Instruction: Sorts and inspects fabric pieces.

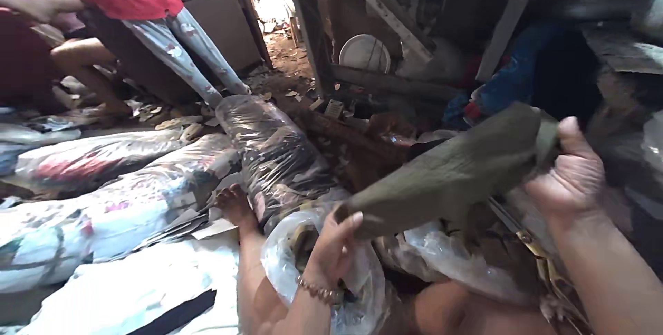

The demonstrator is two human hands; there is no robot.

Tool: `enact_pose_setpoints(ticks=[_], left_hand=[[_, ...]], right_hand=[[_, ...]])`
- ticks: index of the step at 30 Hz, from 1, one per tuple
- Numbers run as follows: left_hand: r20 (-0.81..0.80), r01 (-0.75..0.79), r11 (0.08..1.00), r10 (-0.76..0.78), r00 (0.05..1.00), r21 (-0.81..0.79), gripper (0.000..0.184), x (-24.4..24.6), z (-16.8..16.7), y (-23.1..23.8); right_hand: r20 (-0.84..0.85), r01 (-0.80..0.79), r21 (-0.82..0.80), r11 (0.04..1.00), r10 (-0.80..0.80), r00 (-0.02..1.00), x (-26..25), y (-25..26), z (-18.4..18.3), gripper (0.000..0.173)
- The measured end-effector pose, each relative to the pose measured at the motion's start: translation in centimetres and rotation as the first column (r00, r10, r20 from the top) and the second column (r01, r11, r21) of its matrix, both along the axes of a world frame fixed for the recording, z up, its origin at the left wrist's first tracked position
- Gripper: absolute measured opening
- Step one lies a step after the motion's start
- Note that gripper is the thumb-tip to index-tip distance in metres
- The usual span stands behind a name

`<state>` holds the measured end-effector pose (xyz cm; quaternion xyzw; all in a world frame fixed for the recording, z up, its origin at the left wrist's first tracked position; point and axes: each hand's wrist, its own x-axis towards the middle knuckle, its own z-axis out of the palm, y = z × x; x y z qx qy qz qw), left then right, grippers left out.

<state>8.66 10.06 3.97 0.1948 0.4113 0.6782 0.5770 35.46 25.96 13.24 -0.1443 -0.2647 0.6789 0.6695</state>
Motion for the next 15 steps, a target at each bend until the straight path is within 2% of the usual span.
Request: enact_pose_setpoints(ticks=[1, 2, 4, 5, 6, 8, 9, 11, 15], left_hand=[[0.01, -0.045, 0.998, 0.045, 0.999, -0.04, 0.046, 0.3, 0.3, 1.3], [0.007, -0.069, 0.996, 0.07, 0.998, -0.064, 0.051, 0.4, 0.4, 2.7], [-0.038, -0.086, 0.993, 0.083, 0.996, -0.08, 0.063, 0.3, 0.2, 4.8], [-0.062, -0.115, 0.989, 0.11, 0.992, -0.091, 0.061, 0.3, 0.2, 5.5], [-0.081, -0.148, 0.984, 0.14, 0.987, -0.098, 0.051, 0.3, 0.2, 6.0], [-0.12, -0.185, 0.976, 0.171, 0.978, -0.116, 0.019, 0.4, 0.0, 6.6], [-0.137, -0.176, 0.977, 0.159, 0.978, -0.121, 0.013, 0.4, -0.1, 6.8], [-0.139, -0.139, 0.984, 0.123, 0.983, -0.113, 0.018, 0.5, -0.4, 6.9], [-0.084, -0.038, 0.996, 0.032, 0.996, -0.077, 0.049, 0.2, -1.9, 6.7]], right_hand=[[0.022, 0.033, 0.061, 0.998, -0.035, 0.999, 0.4, 0.8, -0.8, 0.048], [0.045, 0.068, 0.06, 0.996, -0.071, 0.996, 0.8, 1.5, -1.6, 0.045], [0.129, 0.155, -0.097, 0.983, -0.142, 0.981, 1.3, 2.6, -2.4, 0.032], [0.201, 0.207, -0.194, 0.959, -0.168, 0.965, 1.4, 3.0, -2.2, 0.026], [0.25, 0.247, -0.257, 0.934, -0.182, 0.951, 1.6, 3.4, -2.0, 0.023], [0.305, 0.306, -0.288, 0.907, -0.215, 0.928, 2.2, 4.2, -1.7, 0.024], [0.307, 0.313, -0.274, 0.909, -0.226, 0.924, 2.7, 4.6, -1.7, 0.024], [0.275, 0.287, -0.221, 0.932, -0.223, 0.935, 3.9, 5.6, -1.8, 0.025], [0.208, 0.246, -0.146, 0.958, -0.213, 0.955, 5.6, 6.2, -1.7, 0.027]])
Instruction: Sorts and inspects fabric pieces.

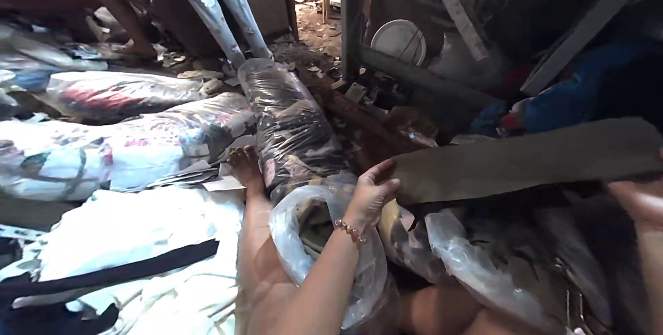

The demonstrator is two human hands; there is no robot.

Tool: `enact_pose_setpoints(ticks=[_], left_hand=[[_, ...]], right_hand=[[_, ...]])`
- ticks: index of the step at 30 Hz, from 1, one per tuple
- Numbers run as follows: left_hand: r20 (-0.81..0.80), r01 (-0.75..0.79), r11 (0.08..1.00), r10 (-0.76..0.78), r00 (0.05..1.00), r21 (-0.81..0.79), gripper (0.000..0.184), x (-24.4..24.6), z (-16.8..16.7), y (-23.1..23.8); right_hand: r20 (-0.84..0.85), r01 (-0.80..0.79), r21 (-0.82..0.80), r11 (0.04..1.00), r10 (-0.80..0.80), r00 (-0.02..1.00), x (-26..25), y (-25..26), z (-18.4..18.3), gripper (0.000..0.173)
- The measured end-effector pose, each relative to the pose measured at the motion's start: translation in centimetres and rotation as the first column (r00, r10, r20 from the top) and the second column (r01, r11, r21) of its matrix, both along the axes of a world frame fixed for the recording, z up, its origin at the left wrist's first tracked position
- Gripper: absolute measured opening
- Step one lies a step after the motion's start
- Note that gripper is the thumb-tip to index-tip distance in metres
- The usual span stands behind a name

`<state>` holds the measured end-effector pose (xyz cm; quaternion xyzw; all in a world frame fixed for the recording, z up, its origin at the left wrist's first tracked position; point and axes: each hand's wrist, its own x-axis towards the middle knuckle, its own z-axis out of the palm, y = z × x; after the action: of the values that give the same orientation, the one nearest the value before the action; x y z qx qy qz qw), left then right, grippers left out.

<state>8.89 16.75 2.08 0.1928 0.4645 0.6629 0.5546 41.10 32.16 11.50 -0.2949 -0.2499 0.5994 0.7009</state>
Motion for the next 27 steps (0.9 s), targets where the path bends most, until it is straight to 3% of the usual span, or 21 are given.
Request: enact_pose_setpoints(ticks=[5, 9, 15, 19, 23, 27], left_hand=[[0.163, -0.002, 1.0, -0.003, 0.987, 0.03, 0.055, -0.9, -1.7, -1.1], [0.129, 0.072, 0.99, -0.056, 0.99, -0.121, 0.058, -0.4, -3.2, -1.4], [0.06, 0.085, 0.976, -0.074, 0.995, -0.201, 0.067, 1.5, -4.1, -1.0], [0.083, 0.005, 0.977, 0.014, 0.996, -0.213, 0.064, 1.8, -4.3, -1.1], [0.197, -0.191, 0.975, 0.211, 0.957, -0.118, 0.058, 1.2, -3.5, -2.1], [0.127, -0.197, 0.975, 0.209, 0.97, -0.105, 0.058, 1.0, -4.0, -2.4]], right_hand=[[-0.033, -0.079, 0.034, 0.996, 0.081, 0.996, -0.1, -0.8, 0.5, 0.034], [0.007, -0.068, -0.038, 0.997, 0.068, 0.998, -1.3, -0.2, 0.2, 0.031], [0.125, -0.018, -0.134, 0.991, 0.035, 0.992, -0.8, 0.8, -2.1, 0.03], [0.133, 0.025, -0.157, 0.987, -0.004, 0.991, -0.8, 0.4, -2.1, 0.028], [0.086, 0.025, -0.059, 0.998, -0.019, 0.996, -0.8, 0.0, -0.9, 0.029], [0.108, 0.029, -0.068, 0.997, -0.021, 0.994, -1.1, 0.0, -1.5, 0.032]])
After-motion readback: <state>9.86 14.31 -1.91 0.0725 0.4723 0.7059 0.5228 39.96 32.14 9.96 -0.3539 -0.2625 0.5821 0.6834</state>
